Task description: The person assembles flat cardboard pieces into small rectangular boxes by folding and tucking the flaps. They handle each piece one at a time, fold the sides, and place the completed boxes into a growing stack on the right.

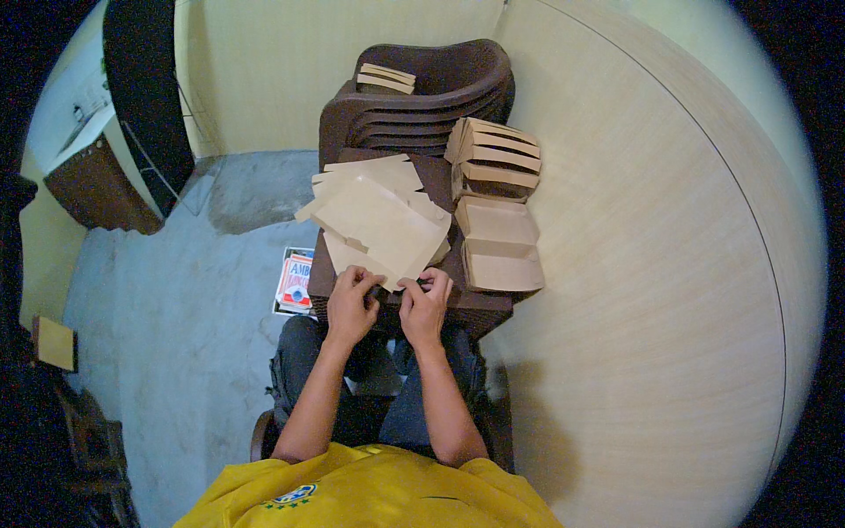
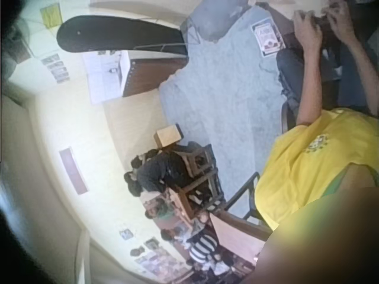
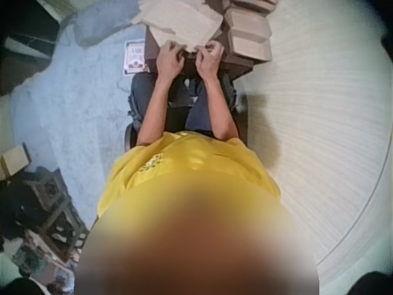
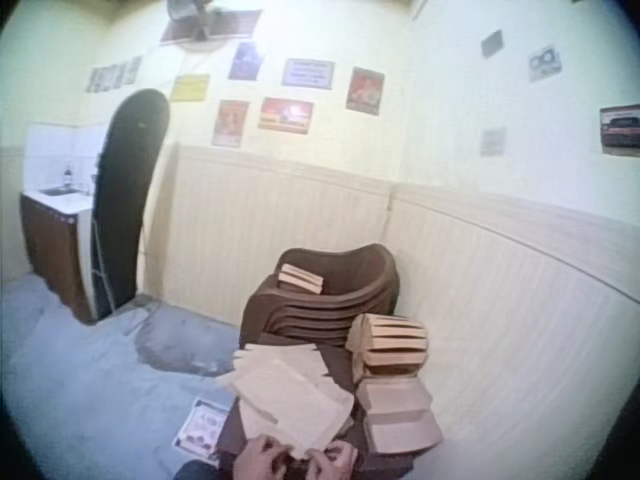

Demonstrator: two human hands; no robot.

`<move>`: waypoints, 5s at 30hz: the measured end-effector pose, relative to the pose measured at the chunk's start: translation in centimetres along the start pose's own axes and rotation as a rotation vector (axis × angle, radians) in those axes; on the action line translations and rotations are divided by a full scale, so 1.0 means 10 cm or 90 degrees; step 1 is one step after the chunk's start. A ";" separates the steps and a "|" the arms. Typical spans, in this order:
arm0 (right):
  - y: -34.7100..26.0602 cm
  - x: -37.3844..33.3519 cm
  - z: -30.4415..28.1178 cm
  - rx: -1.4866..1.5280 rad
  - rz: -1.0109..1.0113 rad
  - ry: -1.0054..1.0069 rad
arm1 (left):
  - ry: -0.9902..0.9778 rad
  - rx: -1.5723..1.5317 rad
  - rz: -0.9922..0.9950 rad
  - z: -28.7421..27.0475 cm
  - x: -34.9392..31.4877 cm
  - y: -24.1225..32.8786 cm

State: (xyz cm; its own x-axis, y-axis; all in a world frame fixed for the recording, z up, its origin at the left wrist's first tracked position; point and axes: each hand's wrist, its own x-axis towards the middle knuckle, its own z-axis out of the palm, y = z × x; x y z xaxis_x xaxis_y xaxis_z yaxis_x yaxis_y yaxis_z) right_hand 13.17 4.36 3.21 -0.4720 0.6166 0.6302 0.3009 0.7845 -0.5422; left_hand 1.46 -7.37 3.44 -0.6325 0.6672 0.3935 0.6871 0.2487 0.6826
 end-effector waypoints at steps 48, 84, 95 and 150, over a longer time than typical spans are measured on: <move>0.14 0.22 0.12 0.492 0.318 -0.078 | -0.060 -0.555 -0.285 0.44 0.31 0.02; 0.05 0.26 -0.11 0.472 0.448 -0.007 | 0.014 -0.719 -0.399 0.50 0.19 0.30; 0.03 0.24 -0.02 0.441 0.416 0.031 | -0.011 -0.732 -0.386 0.38 0.22 0.28; 0.42 0.30 0.06 0.456 0.489 0.134 | -0.130 0.104 0.049 0.11 0.06 0.30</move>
State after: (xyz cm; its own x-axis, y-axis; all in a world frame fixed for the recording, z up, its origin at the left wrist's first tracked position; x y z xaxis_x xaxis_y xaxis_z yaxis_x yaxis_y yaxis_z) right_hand 12.53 9.48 2.47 -0.1892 0.9816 0.0268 -0.1317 0.0017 -0.9913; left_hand 3.49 -5.46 5.08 -0.5024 0.8122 0.2965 0.7891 0.2905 0.5412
